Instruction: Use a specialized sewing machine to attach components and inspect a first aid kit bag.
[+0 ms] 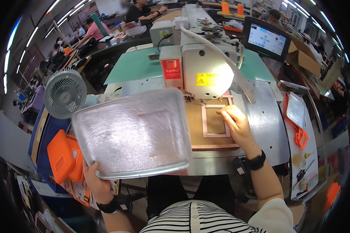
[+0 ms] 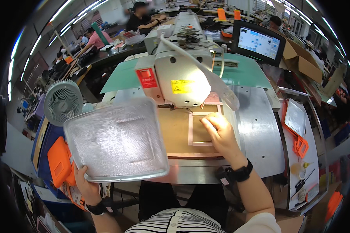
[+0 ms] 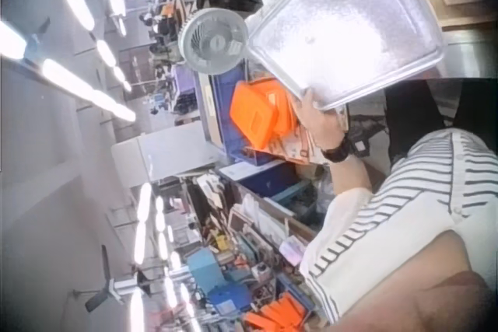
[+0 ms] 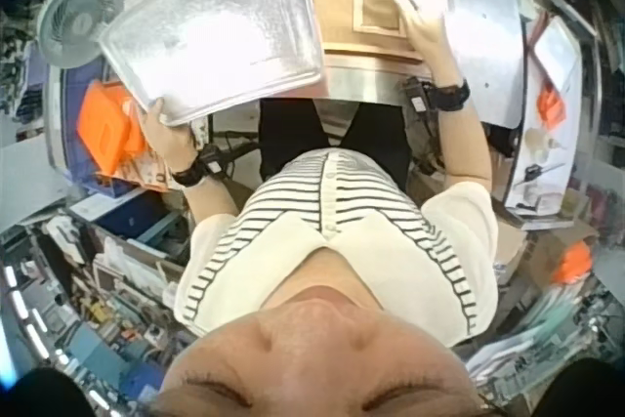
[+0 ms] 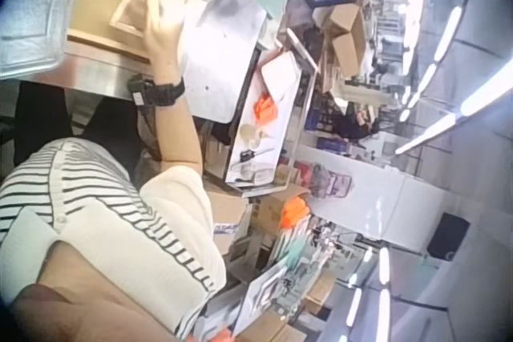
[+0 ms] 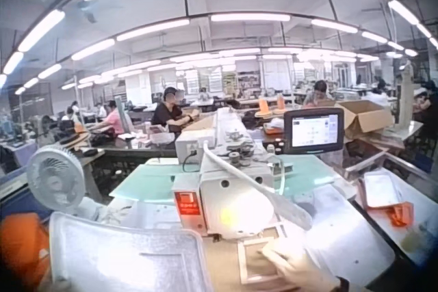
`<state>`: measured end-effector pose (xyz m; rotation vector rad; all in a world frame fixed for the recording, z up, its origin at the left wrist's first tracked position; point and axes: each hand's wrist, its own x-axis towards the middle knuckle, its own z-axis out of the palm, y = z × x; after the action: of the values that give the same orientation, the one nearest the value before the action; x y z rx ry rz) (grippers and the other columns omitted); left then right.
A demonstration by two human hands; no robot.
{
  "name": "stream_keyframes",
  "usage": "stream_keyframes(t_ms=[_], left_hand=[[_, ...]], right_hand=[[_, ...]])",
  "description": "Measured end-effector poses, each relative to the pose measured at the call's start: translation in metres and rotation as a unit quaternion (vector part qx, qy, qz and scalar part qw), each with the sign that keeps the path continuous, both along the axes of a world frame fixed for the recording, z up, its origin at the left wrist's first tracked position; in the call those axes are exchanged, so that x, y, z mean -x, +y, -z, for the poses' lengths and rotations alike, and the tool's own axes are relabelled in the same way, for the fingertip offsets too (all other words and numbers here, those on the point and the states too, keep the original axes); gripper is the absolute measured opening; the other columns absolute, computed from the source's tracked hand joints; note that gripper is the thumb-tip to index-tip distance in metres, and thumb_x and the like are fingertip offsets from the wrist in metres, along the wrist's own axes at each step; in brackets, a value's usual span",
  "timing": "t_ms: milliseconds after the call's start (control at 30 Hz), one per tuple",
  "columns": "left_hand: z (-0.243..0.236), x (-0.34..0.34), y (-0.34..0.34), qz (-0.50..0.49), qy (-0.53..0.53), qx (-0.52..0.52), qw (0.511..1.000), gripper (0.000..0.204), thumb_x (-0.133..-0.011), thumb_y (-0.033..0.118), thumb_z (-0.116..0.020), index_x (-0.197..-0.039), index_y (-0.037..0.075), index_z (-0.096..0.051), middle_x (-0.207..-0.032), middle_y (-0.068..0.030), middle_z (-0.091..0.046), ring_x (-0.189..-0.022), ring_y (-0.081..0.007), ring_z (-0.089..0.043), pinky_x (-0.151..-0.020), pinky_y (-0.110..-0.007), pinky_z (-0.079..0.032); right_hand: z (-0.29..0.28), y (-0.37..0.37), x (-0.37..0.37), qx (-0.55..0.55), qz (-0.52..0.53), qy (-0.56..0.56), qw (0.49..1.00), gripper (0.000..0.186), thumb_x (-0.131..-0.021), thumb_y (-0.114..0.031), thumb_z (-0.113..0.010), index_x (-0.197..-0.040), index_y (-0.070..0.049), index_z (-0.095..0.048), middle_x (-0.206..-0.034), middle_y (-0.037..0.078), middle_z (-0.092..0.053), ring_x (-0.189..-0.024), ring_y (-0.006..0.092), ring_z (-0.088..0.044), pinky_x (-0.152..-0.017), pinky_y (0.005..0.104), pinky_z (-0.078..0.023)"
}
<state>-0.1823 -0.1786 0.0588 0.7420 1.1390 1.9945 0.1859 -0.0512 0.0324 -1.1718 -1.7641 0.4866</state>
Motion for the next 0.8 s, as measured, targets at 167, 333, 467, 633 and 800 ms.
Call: stream_keyframes(t_ms=[167,333,467,633,800], left_hand=[[-0.004,0.024,0.011,0.124,0.081,0.090,0.985,0.045,-0.075,-0.002,-0.049,-0.119,-0.003,-0.045,-0.104,-0.0100,-0.056,-0.094,-0.0148,-0.054,-0.084,-0.026,-0.042],[-0.002,0.009,0.030,0.119,0.023,0.071,0.990,0.032,-0.082,0.004,-0.053,-0.113,-0.002,-0.050,-0.097,-0.0064,-0.057,-0.092,-0.0127,-0.054,-0.082,-0.025,-0.043],[0.005,-0.005,0.021,0.155,-0.029,-0.005,0.987,0.038,-0.088,0.010,-0.052,-0.122,-0.001,-0.041,-0.108,-0.0069,-0.053,-0.101,-0.0138,-0.052,-0.088,-0.026,-0.041],[0.026,-0.031,-0.004,0.005,0.301,-0.007,0.954,0.055,-0.086,0.020,-0.055,-0.131,0.000,-0.030,-0.135,-0.0139,-0.034,-0.124,-0.0223,-0.034,-0.101,-0.035,-0.029],[0.022,-0.057,-0.040,0.119,0.426,-0.008,0.897,0.075,-0.080,0.028,-0.063,-0.137,0.002,-0.022,-0.143,-0.0160,-0.022,-0.131,-0.0273,-0.024,-0.105,-0.041,-0.019]], right_hand=[[-0.025,-0.045,0.029,0.298,-0.241,0.222,0.897,0.032,-0.090,-0.015,-0.049,-0.121,-0.005,-0.050,-0.101,0.007,-0.059,-0.070,0.0073,-0.051,-0.063,0.0195,-0.042],[0.005,-0.073,0.051,0.369,-0.229,0.119,0.893,0.028,-0.089,-0.018,-0.053,-0.111,0.000,-0.056,-0.076,-0.001,-0.057,-0.058,0.0023,-0.046,-0.052,0.0171,-0.039],[0.023,-0.092,0.061,0.318,-0.152,0.181,0.918,0.025,-0.089,-0.018,-0.053,-0.105,0.000,-0.060,-0.066,-0.004,-0.054,-0.048,0.0016,-0.043,-0.042,0.0156,-0.034],[0.020,-0.106,0.076,0.244,-0.094,0.217,0.941,0.022,-0.089,-0.016,-0.053,-0.102,0.001,-0.058,-0.063,-0.004,-0.052,-0.047,0.0015,-0.042,-0.042,0.0156,-0.032],[0.014,-0.132,0.106,0.061,-0.070,0.157,0.983,0.029,-0.076,-0.009,-0.066,-0.103,0.000,-0.058,-0.071,0.005,-0.055,-0.052,0.0092,-0.046,-0.048,0.0210,-0.038]])
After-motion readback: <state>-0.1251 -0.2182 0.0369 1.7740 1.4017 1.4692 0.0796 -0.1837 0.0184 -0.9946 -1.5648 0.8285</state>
